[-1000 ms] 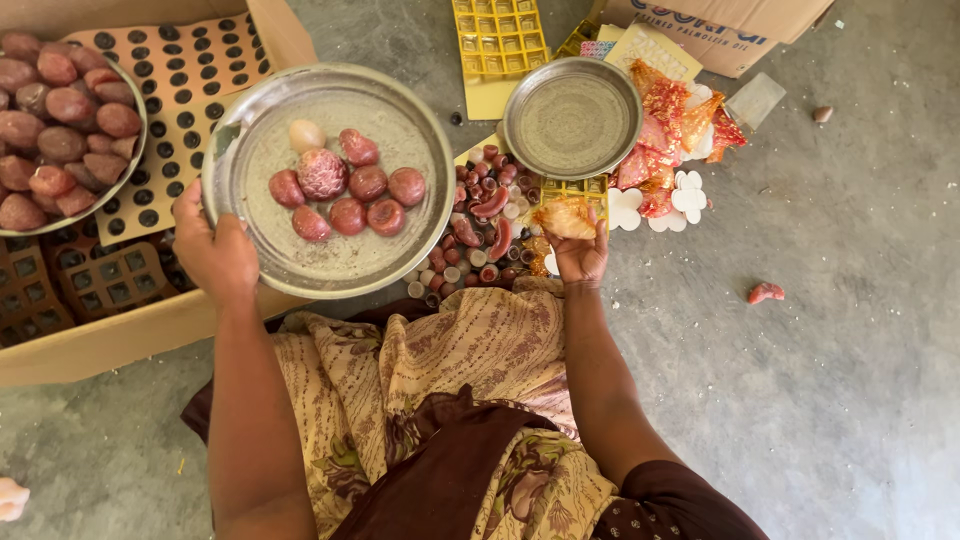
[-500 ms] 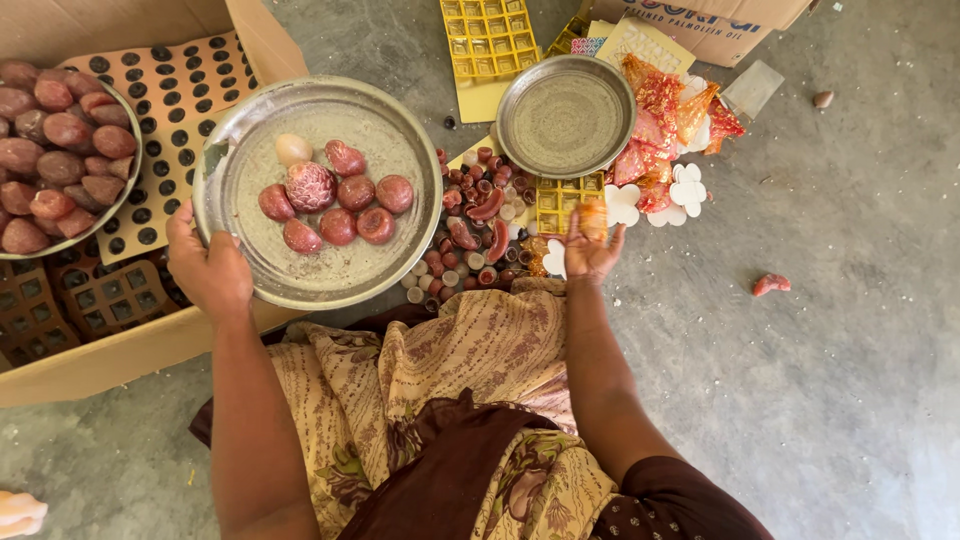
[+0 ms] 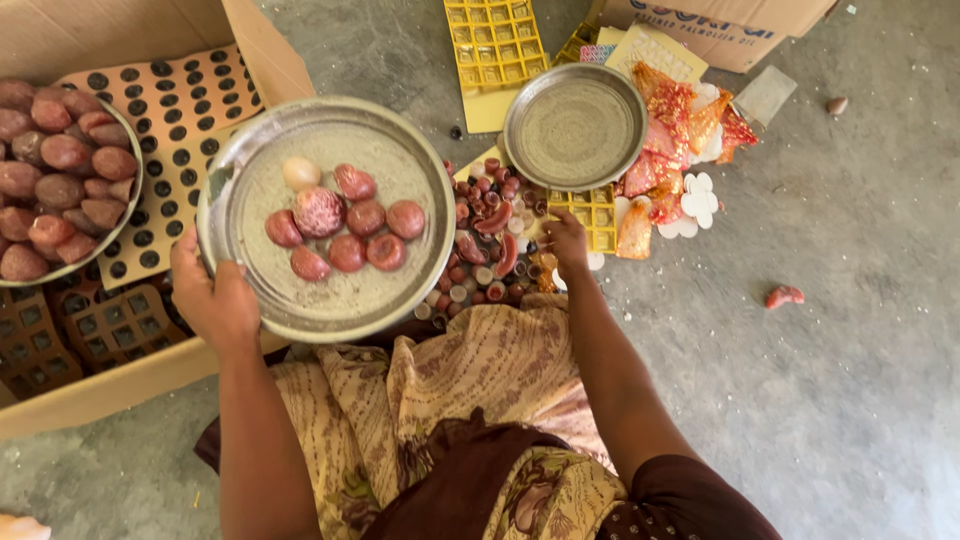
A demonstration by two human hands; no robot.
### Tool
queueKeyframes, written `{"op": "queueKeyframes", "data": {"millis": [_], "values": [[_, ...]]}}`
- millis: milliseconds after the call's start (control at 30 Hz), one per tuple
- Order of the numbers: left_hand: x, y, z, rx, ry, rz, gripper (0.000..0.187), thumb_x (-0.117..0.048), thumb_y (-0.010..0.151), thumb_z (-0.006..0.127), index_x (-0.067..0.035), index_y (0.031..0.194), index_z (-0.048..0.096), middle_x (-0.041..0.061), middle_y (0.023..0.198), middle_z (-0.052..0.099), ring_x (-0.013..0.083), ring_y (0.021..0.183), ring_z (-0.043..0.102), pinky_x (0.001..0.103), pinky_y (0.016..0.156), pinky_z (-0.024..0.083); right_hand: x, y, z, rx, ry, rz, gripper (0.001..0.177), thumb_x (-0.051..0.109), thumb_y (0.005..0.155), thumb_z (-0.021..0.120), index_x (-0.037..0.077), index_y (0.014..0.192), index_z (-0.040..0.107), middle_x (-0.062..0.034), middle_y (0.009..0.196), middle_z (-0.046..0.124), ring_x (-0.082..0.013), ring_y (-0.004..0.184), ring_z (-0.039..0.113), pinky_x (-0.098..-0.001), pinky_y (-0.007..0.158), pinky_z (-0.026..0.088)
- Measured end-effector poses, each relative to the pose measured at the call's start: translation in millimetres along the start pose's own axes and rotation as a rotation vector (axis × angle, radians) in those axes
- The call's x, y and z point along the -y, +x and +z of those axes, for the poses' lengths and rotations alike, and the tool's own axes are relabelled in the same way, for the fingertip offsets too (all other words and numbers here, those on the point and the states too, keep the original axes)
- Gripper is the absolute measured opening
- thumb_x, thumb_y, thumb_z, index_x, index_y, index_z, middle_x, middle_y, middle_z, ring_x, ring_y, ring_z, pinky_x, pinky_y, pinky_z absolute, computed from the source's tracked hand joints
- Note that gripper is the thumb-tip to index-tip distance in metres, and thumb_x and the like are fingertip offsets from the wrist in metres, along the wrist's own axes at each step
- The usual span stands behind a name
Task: The person sits on the floor and transfers reddish-brown food items from a large metal tray into a cardboard box containing a perforated tray. They handle the items one by one, placing them into the box while occasionally adjusting the tray.
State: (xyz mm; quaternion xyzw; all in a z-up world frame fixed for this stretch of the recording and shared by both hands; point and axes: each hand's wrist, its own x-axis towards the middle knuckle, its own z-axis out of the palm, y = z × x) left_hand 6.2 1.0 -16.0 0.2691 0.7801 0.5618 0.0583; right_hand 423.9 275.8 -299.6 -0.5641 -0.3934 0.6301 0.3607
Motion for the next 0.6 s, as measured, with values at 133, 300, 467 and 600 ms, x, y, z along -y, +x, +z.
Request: {"op": "queueKeyframes", "data": {"millis": [133, 300, 467, 600], "values": [[-1.7, -1.7, -3.2, 0.013, 0.061, 0.119, 0.049, 0.005, 0.088, 0.056, 0.004, 0.137, 0.061, 0.016, 0.122, 0.072, 0.0198, 0.105, 0.07, 0.032, 0.095, 0.053, 7.0, 43.0, 29.7, 0.058, -0.939, -0.314, 0.043, 0.017, 0.092, 0.062, 0.018, 0.134, 0.068, -0.0123, 0.133, 0.07, -0.0315, 0.121, 0.069, -0.0437, 0.101, 0.054], [-7.2, 1.7, -1.8, 0.029, 0.082, 0.11, 0.049, 0.004, 0.088, 0.055, 0.006, 0.137, 0.061, 0.016, 0.124, 0.071, 0.0205, 0.108, 0.069, 0.032, 0.098, 0.052, 19.0, 77.6, 81.3, -0.035, -1.389, -0.621, 0.042, 0.021, 0.096, 0.062, 0.019, 0.137, 0.062, -0.0129, 0.15, 0.058, -0.0403, 0.138, 0.052, -0.0509, 0.11, 0.047], [-15.4, 0.0, 0.1, 0.026, 0.043, 0.007, 0.043, 0.002, 0.094, 0.055, 0.004, 0.137, 0.061, 0.013, 0.119, 0.072, 0.0151, 0.1, 0.068, 0.028, 0.091, 0.052, 33.3, 80.5, 108.0, -0.09, -1.368, -0.377, 0.05, 0.046, 0.092, 0.068, 0.029, 0.138, 0.056, -0.0109, 0.153, 0.041, -0.0483, 0.144, 0.027, -0.0625, 0.111, 0.034], [-12.8, 1.5, -0.7, 0.037, 0.012, 0.022, 0.049, 0.004, 0.09, 0.052, 0.005, 0.138, 0.06, 0.012, 0.12, 0.072, 0.0135, 0.102, 0.068, 0.026, 0.092, 0.052, 47.8, 85.6, 113.6, 0.072, -1.284, -0.119, 0.061, 0.056, 0.093, 0.062, 0.034, 0.148, 0.05, -0.0051, 0.159, 0.044, -0.0354, 0.148, 0.039, -0.0624, 0.117, 0.038]]}}
